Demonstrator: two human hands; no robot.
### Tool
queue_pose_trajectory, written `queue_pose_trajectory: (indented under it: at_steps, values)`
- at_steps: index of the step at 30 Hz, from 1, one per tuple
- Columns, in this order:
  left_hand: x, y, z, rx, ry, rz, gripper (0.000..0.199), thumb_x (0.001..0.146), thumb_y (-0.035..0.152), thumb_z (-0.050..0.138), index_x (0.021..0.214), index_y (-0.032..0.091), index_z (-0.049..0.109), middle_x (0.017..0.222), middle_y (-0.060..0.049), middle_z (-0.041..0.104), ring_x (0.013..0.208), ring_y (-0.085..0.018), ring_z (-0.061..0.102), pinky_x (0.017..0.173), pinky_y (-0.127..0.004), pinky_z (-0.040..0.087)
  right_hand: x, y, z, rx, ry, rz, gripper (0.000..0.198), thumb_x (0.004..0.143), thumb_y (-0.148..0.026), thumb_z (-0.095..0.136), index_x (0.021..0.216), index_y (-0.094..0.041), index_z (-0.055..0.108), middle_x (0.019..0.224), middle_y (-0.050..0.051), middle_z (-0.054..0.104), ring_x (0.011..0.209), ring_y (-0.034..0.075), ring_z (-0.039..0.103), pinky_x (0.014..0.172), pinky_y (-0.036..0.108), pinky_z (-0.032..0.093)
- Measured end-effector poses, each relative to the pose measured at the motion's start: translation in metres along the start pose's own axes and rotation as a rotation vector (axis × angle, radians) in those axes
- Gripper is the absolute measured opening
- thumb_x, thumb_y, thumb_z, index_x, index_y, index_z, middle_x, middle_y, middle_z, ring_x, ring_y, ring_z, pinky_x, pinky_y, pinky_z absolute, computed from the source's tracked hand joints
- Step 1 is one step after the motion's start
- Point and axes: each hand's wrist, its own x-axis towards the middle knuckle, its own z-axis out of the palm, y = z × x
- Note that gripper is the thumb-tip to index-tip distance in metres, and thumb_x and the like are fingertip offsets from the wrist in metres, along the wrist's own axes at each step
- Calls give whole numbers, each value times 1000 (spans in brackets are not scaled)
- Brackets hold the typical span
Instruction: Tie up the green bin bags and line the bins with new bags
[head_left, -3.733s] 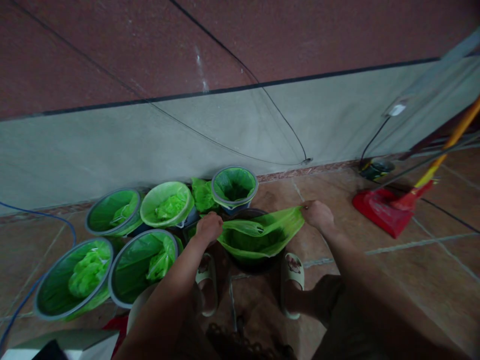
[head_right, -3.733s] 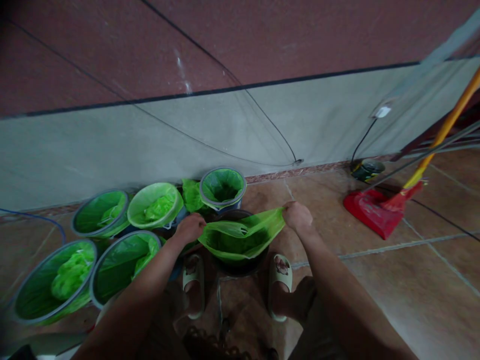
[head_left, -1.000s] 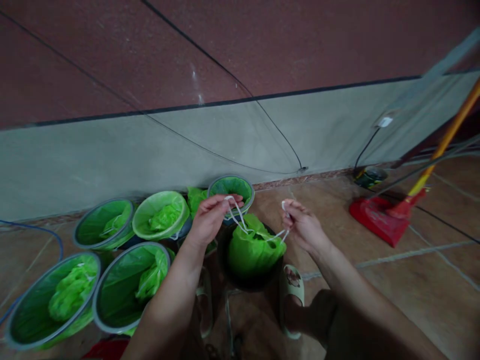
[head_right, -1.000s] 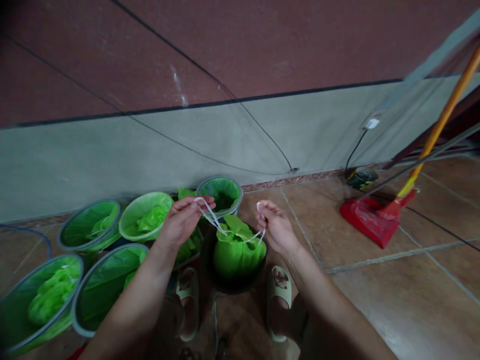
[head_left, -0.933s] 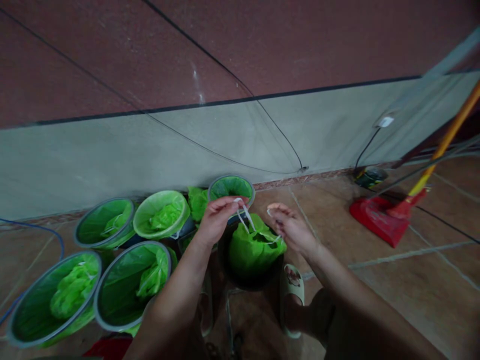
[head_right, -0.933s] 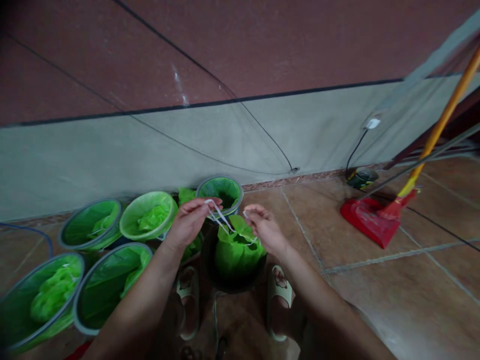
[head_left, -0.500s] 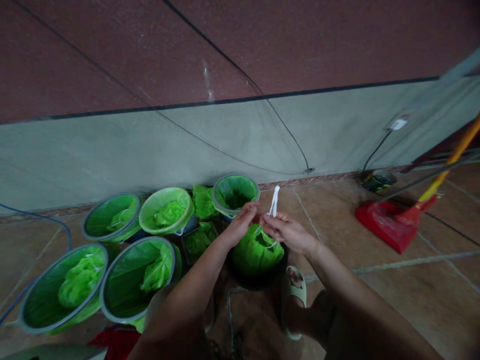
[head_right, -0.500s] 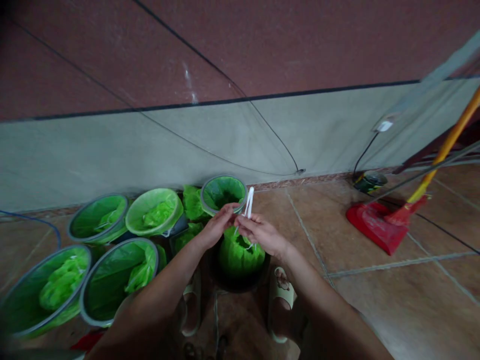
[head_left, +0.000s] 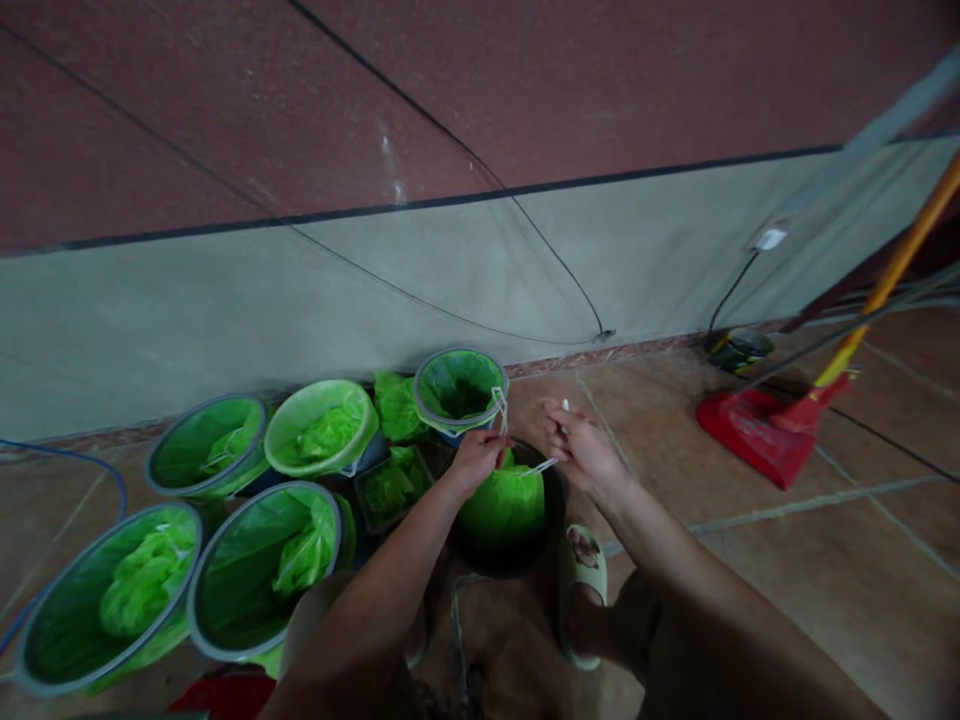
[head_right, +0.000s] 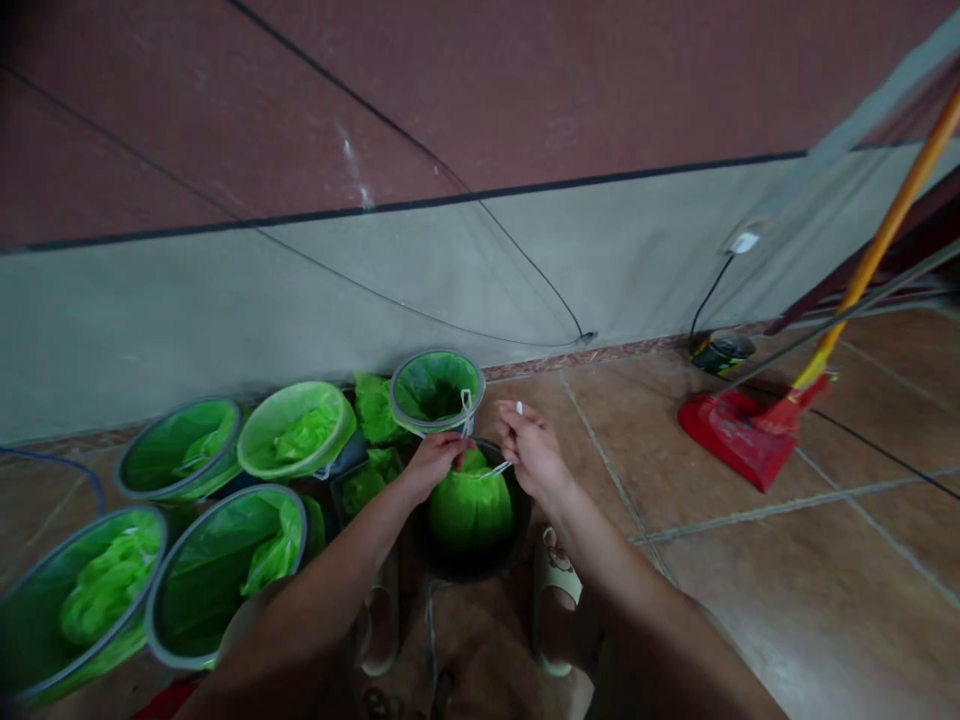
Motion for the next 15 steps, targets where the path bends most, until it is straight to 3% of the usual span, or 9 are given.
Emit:
queue_pose_trajectory:
  at_steps: [3, 5, 7, 9, 12, 15]
  values:
    - [-14, 6, 10, 162, -327, 147, 21, 80, 24, 57, 63, 16, 67, 50, 4, 50, 49, -9, 41, 52, -22, 32, -6, -1, 12, 16, -184, 9, 34, 66, -42, 78, 85, -18, 62, 51, -10, 38, 40, 2, 15, 35, 18, 10]
    - [-26, 11, 17, 208, -504, 219, 19, 79, 17, 55, 68, 17, 71, 56, 4, 57, 54, -10, 47, 56, -22, 36, -6, -3, 14, 49, -205, 24, 35, 66, -41, 79, 86, -17, 63, 51, -11, 38, 41, 2, 14, 35, 18, 9]
    - [-33, 14, 21, 236, -585, 246, 23, 78, 13, 53, 77, 19, 75, 63, 3, 63, 60, -11, 52, 59, -22, 38, -2, -5, 12, 70, -180, 34, 36, 65, -40, 80, 87, -16, 64, 52, -10, 39, 41, 2, 16, 35, 17, 10]
    - [-34, 15, 20, 254, -590, 246, 23, 79, 15, 53, 80, 19, 76, 65, 3, 64, 63, -12, 53, 60, -22, 38, 2, -5, 7, 57, -151, 34, 37, 65, -41, 80, 88, -17, 63, 55, -9, 44, 41, 2, 20, 35, 17, 14]
    - [-27, 11, 14, 255, -481, 202, 24, 83, 27, 55, 76, 16, 74, 60, 2, 59, 59, -11, 49, 57, -21, 36, 9, 1, -4, -17, -129, -12, 40, 68, -48, 78, 89, -20, 61, 68, -5, 58, 50, 4, 42, 46, 17, 36]
    - [-17, 4, 6, 191, -336, 135, 31, 84, 34, 51, 73, 14, 72, 55, 2, 53, 53, -10, 44, 53, -22, 33, 14, 14, -18, -289, -151, -76, 41, 71, -54, 74, 90, -21, 59, 73, -3, 62, 63, 10, 55, 60, 22, 45]
